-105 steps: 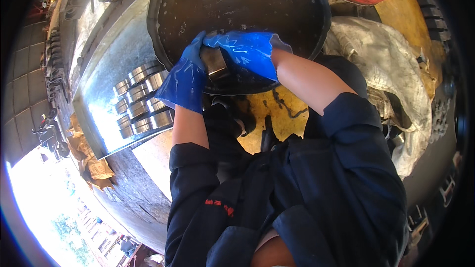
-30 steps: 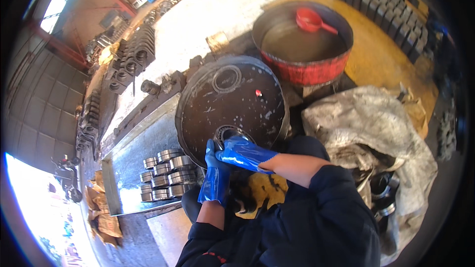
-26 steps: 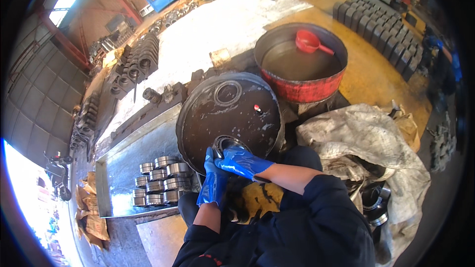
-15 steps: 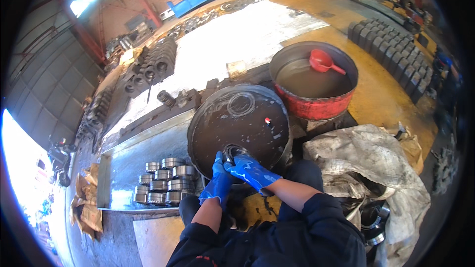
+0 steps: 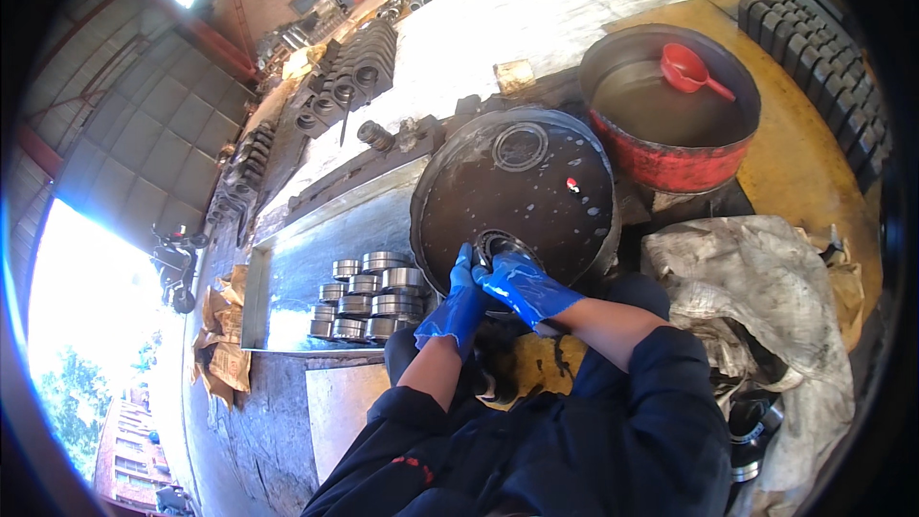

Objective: The person washes metal bearings in a container of liquid by hand, rotating and rubbing the components, and places the cleaned bearings onto a metal tray.

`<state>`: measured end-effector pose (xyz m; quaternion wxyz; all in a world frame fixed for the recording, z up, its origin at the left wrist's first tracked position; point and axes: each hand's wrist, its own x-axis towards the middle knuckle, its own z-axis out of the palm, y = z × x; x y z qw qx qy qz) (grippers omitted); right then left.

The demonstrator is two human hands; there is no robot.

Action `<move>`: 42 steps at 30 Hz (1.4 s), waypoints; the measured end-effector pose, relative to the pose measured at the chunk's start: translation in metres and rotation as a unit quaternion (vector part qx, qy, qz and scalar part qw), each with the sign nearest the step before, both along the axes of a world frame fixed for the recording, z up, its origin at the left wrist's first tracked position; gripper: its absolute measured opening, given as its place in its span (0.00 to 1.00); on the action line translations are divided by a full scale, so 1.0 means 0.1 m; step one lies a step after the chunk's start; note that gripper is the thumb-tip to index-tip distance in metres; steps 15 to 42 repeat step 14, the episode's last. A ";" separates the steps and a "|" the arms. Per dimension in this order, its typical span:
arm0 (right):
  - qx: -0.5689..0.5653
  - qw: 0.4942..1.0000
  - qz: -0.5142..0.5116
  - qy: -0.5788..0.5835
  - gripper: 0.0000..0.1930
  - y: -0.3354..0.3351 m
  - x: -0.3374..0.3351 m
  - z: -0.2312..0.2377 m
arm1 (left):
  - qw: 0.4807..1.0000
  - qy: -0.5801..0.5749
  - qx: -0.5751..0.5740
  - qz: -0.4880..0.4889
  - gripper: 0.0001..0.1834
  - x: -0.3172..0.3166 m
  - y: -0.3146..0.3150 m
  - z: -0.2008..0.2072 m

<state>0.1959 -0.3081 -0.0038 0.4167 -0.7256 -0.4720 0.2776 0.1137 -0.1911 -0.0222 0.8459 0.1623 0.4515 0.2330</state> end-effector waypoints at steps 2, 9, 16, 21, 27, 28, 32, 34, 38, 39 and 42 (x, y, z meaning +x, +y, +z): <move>-0.017 1.000 0.018 0.000 0.31 0.05 -0.02 0.05 | 1.000 0.005 0.010 0.009 0.21 -0.06 0.13 -0.11; -0.054 0.998 0.012 0.010 0.31 0.10 0.05 -0.05 | 1.000 0.001 0.014 0.004 0.21 0.05 0.02 0.02; -0.075 0.997 0.014 0.018 0.33 0.19 0.07 -0.13 | 0.998 0.053 0.006 0.022 0.24 0.07 0.02 0.09; -0.075 0.997 0.014 0.018 0.33 0.19 0.07 -0.13 | 0.998 0.053 0.006 0.022 0.24 0.07 0.02 0.09; -0.075 0.997 0.014 0.018 0.33 0.19 0.07 -0.13 | 0.998 0.053 0.006 0.022 0.24 0.07 0.02 0.09; -0.075 0.997 0.014 0.018 0.33 0.19 0.07 -0.13 | 0.998 0.053 0.006 0.022 0.24 0.07 0.02 0.09; -0.075 0.997 0.014 0.018 0.33 0.19 0.07 -0.13 | 0.998 0.053 0.006 0.022 0.24 0.07 0.02 0.09; -0.075 0.997 0.014 0.018 0.33 0.19 0.07 -0.13 | 0.998 0.053 0.006 0.022 0.24 0.07 0.02 0.09; -0.075 0.997 0.014 0.018 0.33 0.19 0.07 -0.13 | 0.998 0.053 0.006 0.022 0.24 0.07 0.02 0.09; -0.075 0.997 0.014 0.018 0.33 0.19 0.07 -0.13 | 0.998 0.053 0.006 0.022 0.24 0.07 0.02 0.09; -0.075 0.997 0.014 0.018 0.33 0.19 0.07 -0.13 | 0.998 0.053 0.006 0.022 0.24 0.07 0.02 0.09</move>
